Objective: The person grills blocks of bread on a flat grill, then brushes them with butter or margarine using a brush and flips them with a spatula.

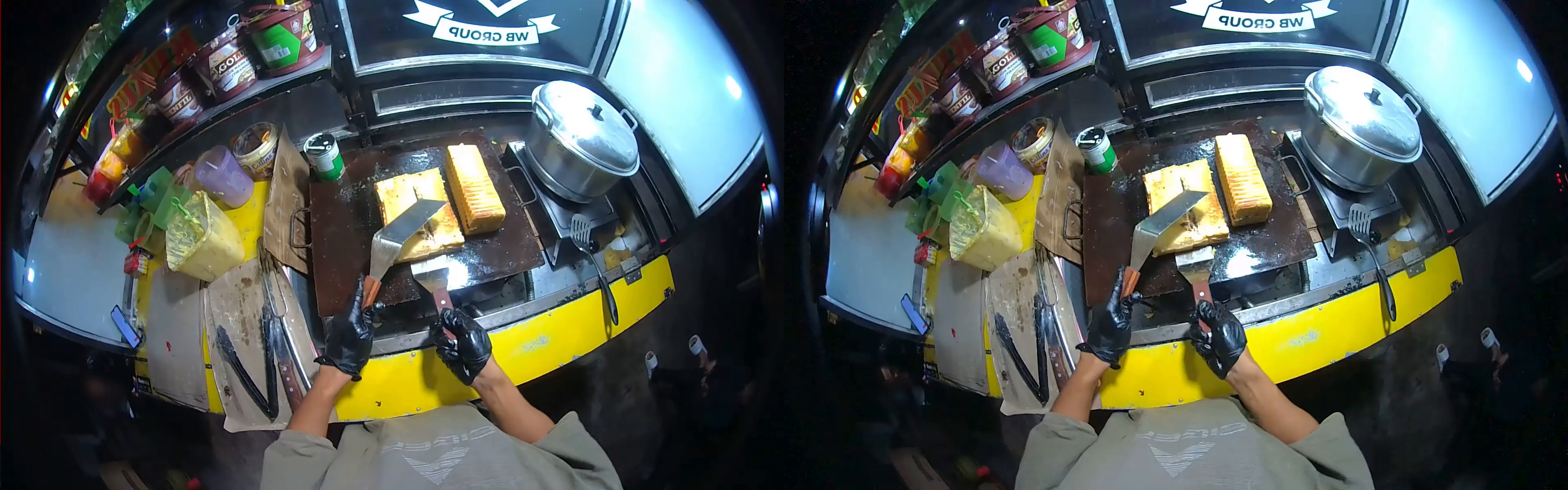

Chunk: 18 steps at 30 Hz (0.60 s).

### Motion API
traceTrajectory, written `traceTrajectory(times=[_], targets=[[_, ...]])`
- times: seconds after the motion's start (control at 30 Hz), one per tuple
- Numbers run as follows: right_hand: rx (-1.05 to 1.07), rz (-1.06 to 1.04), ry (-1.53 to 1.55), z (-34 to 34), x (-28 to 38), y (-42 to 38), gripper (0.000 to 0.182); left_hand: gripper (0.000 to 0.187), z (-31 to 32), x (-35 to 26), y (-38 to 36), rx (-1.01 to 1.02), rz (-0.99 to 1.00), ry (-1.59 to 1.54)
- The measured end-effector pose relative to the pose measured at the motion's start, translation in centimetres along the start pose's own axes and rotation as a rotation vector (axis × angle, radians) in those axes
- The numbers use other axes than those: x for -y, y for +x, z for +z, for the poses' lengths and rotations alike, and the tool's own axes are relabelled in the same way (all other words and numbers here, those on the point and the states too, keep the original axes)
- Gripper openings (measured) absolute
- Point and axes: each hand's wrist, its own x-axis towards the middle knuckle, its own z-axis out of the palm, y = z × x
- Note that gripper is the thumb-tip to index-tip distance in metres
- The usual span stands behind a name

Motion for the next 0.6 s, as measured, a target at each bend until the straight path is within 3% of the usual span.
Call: traceTrajectory(times=[0.1,0.13,0.23,0.27,0.33,0.43,0.6], targets=[[0.019,-0.044,-0.014,-0.6,-0.6,2.1,0.011,0.051,-0.4,-0.1,1.6,0.049,-0.116,0.262],[-0.041,-0.052,-0.002,0.1,0.0,2.7,0.006,0.054,-0.7,-0.7,1.9,0.046,-0.057,0.297],[0.066,-0.096,0.023,0.7,0.8,3.8,0.004,0.053,0.3,0.0,2.6,-0.094,0.083,0.259],[-0.008,-0.107,-0.049,1.1,0.9,3.5,0.011,0.053,0.3,0.2,2.6,-0.097,0.087,0.26],[0.005,-0.123,-0.049,0.9,0.6,3.6,0.006,0.052,-0.3,-0.5,2.5,0.053,-0.087,0.245],[0.042,-0.145,-0.07,1.1,1.0,3.2,0.006,0.05,-0.7,-1.1,2.3,0.104,-0.163,0.283],[0.063,-0.227,-0.193,1.9,1.6,2.9,0.013,0.048,0.7,-0.3,1.7,-0.007,-0.138,0.152]])
